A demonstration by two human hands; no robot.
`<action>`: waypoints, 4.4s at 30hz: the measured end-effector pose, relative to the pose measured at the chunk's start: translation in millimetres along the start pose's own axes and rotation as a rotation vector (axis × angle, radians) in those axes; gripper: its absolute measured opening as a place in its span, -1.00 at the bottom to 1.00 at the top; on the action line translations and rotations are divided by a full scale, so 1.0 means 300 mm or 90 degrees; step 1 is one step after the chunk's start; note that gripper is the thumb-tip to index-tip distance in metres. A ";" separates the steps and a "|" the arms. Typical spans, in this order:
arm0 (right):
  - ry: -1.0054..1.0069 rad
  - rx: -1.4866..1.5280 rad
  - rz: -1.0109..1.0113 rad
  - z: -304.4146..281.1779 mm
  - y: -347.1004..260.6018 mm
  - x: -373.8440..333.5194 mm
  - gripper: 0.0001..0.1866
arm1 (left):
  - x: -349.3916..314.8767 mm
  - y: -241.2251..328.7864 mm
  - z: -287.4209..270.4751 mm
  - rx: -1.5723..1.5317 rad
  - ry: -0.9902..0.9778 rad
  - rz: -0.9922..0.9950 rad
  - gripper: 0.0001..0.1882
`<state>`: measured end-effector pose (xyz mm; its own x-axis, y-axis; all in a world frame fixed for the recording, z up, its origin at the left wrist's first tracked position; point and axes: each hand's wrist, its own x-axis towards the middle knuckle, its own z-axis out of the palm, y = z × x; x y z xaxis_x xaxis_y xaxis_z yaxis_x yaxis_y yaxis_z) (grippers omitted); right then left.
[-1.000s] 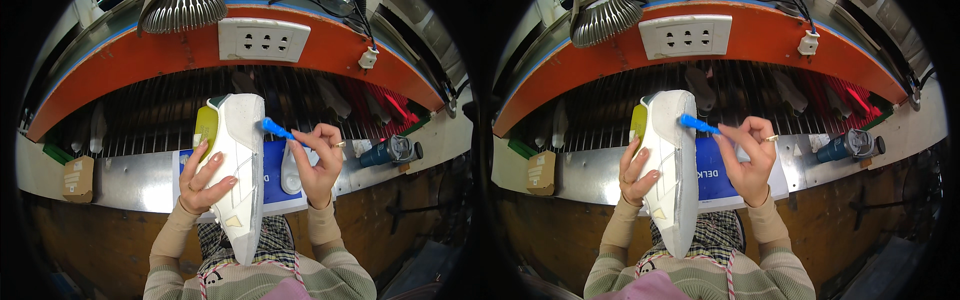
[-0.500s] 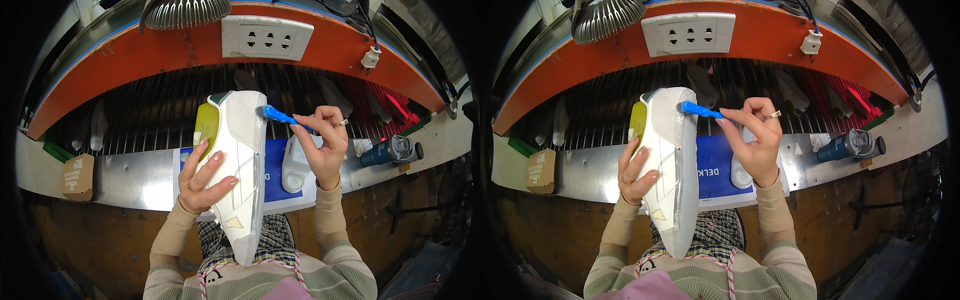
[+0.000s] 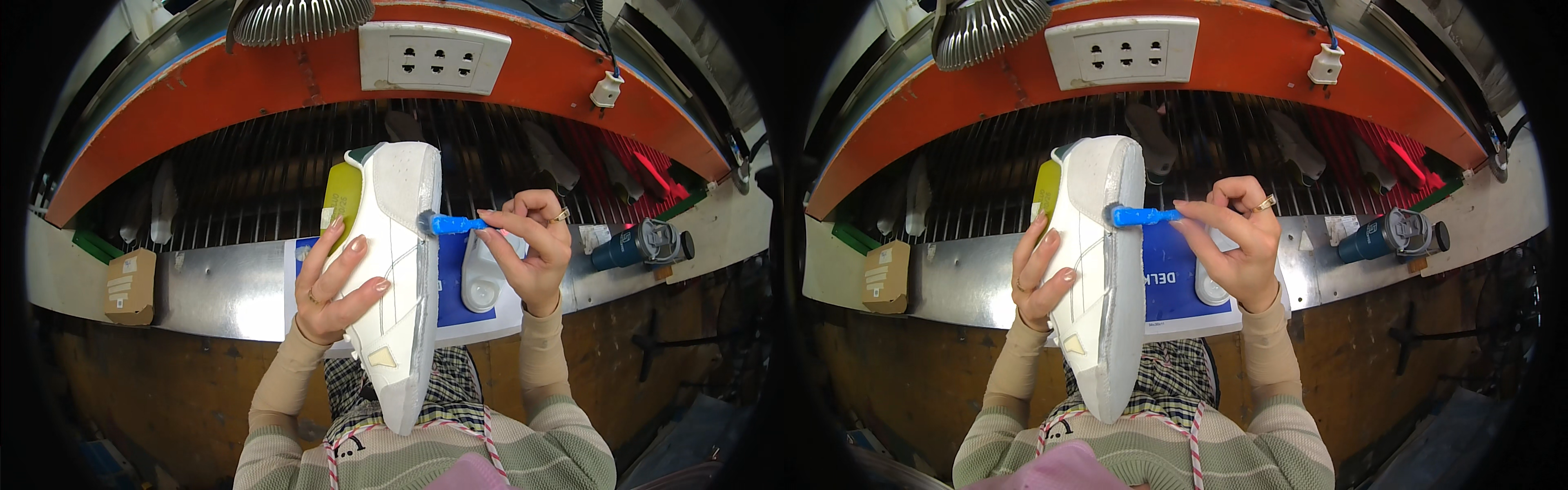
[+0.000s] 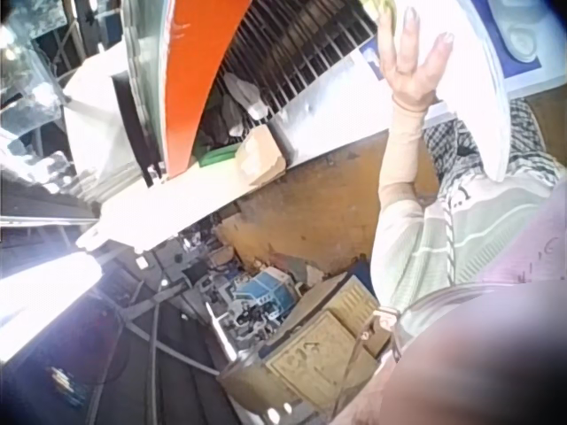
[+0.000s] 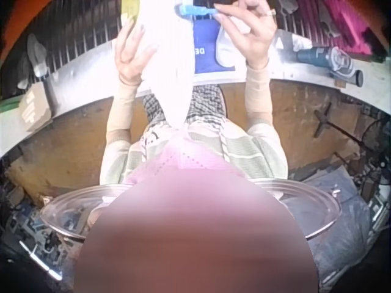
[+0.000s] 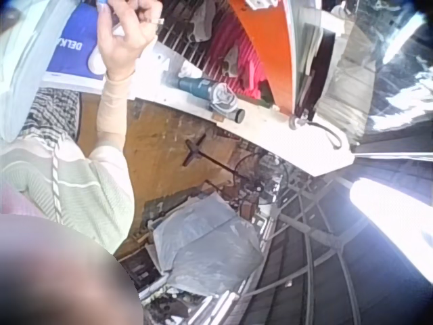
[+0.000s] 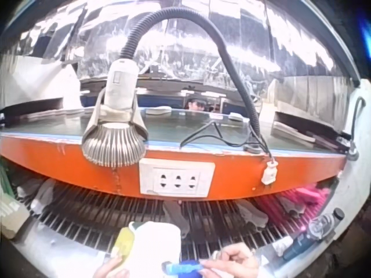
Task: The person paints a white shoe with a small blue brush, repeatedly dipping the brush into a white paint container and applying paint to the shoe's upper and sole. The person rotates the shoe to access different areas and places it on a conveyor belt between applications.
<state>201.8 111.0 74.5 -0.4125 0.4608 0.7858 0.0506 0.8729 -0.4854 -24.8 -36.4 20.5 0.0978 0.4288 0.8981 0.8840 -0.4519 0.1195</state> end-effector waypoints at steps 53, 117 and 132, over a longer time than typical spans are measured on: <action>0.132 -0.091 0.051 0.048 -0.038 -0.106 -0.72 | 0.009 0.010 0.053 0.023 -0.009 -0.021 -0.54; 0.025 -0.051 0.115 0.003 -0.079 -0.184 -0.74 | 0.008 -0.047 0.067 0.043 0.001 -0.005 -0.49; -0.106 0.133 0.119 -0.064 -0.087 -0.202 -0.76 | 0.026 -0.065 0.075 0.055 0.010 -0.013 -0.48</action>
<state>243.0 63.4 46.9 -0.5571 0.5629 0.6105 -0.0407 0.7158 -0.6972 -31.0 -6.5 15.6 0.0730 0.4239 0.9028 0.9220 -0.3737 0.1009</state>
